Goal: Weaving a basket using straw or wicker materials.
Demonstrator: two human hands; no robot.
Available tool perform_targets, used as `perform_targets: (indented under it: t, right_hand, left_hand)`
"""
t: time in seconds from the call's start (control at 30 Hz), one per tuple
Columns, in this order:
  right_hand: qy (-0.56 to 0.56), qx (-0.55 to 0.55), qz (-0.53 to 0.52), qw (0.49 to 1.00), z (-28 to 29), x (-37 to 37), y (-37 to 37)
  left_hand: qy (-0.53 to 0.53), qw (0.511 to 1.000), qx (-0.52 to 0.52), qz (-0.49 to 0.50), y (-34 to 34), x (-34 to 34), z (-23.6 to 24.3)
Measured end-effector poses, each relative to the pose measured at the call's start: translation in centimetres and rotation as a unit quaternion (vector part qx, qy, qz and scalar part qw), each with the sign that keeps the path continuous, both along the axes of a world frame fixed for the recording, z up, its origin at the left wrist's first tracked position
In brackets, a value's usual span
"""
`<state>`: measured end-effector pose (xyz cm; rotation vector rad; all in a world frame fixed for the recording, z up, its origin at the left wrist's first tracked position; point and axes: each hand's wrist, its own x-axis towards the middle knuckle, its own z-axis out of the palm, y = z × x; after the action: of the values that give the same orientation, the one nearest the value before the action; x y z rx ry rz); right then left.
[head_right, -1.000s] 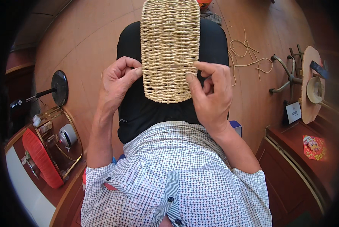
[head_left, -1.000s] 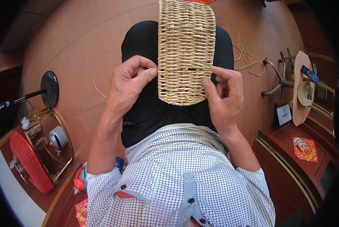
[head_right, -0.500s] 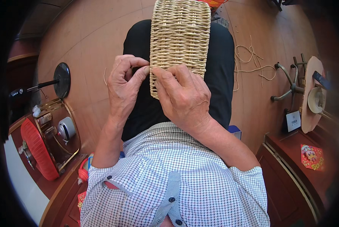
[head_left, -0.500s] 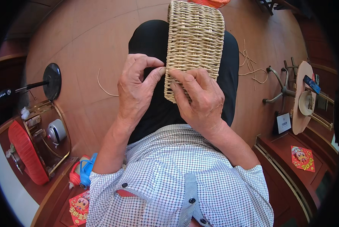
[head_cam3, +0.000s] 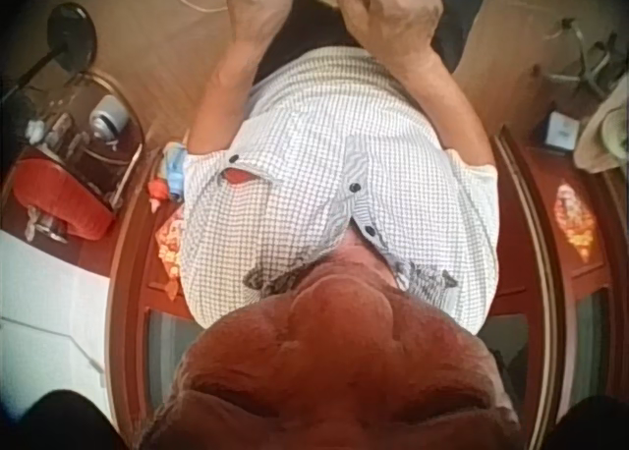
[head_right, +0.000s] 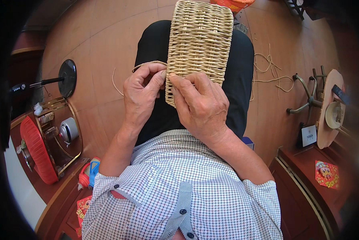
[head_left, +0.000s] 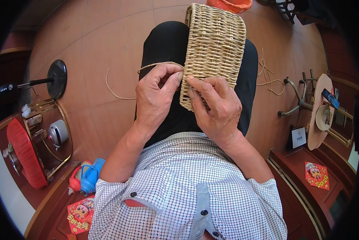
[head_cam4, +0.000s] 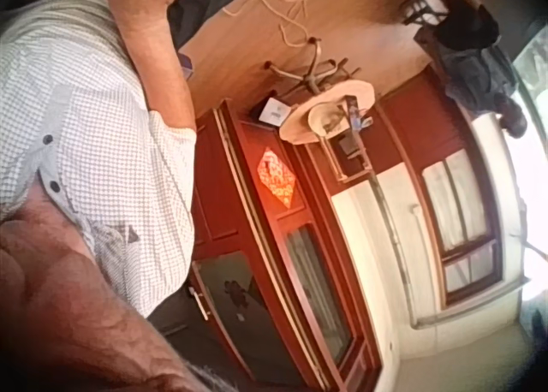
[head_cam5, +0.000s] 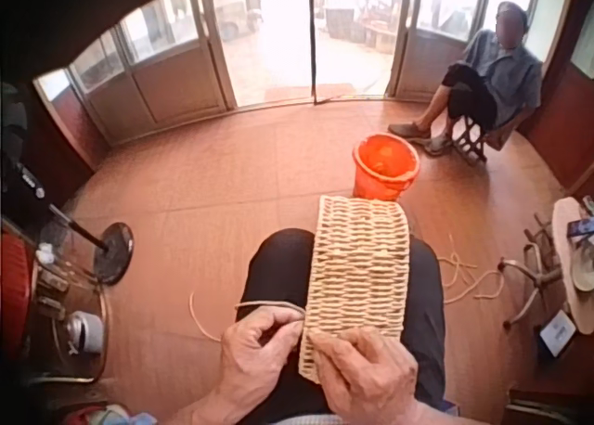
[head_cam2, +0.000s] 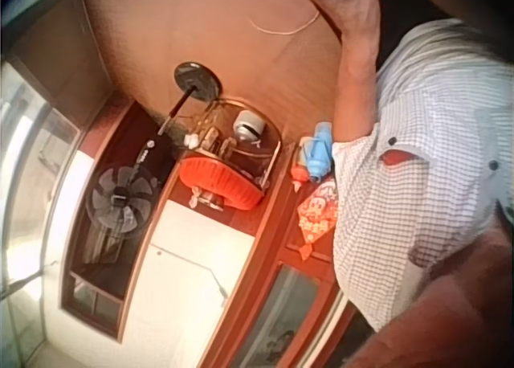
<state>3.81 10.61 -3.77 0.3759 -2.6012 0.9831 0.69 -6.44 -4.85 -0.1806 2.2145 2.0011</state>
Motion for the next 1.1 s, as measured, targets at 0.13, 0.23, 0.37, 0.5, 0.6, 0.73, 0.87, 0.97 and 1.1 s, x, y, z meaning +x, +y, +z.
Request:
perform_targets:
  t: [0.13, 0.23, 0.37, 0.5, 0.6, 0.73, 0.87, 0.97, 1.1]
  right_hand:
    - [0.001, 0.000, 0.003, 1.000, 0.0, 0.1, 0.1]
    - [0.004, 0.002, 0.007, 1.000, -0.1, 0.1, 0.0]
    - [-0.001, 0.008, 0.011, 1.000, -0.1, 0.2, 0.2]
    - [0.018, 0.009, 0.013, 1.000, -0.4, 0.3, 0.2]
    - [0.027, 0.006, 0.017, 0.999, -0.6, 0.2, 0.2]
    - [0.029, 0.013, 0.019, 0.999, -0.5, 0.3, 0.2]
    - [0.028, 0.014, 0.022, 0.999, -0.3, 0.1, 0.5]
    - [0.008, -0.006, 0.025, 1.000, 0.0, 0.0, 0.4]
    - [0.005, 0.003, 0.030, 1.000, 0.1, 0.1, 0.6]
  left_hand:
    - [-0.059, 0.997, 0.039, -0.028, -0.6, 0.0, 0.0]
    - [-0.075, 0.991, 0.095, -0.059, -0.8, -0.1, -0.5]
    - [-0.099, 0.975, 0.188, -0.060, -0.7, 0.0, -0.4]
    - [-0.184, 0.920, 0.344, -0.029, -0.5, 0.3, -0.4]
    - [-0.173, 0.908, 0.382, -0.009, -0.3, 0.8, -0.5]
    - [-0.158, 0.902, 0.402, 0.004, 0.3, 1.6, -1.1]
    - [-0.143, 0.903, 0.403, 0.035, 0.9, 2.2, -1.8]
    - [-0.132, 0.900, 0.414, 0.046, 1.3, 2.5, -2.4]
    - [-0.143, 0.881, 0.448, 0.050, 1.6, 2.7, -2.8]
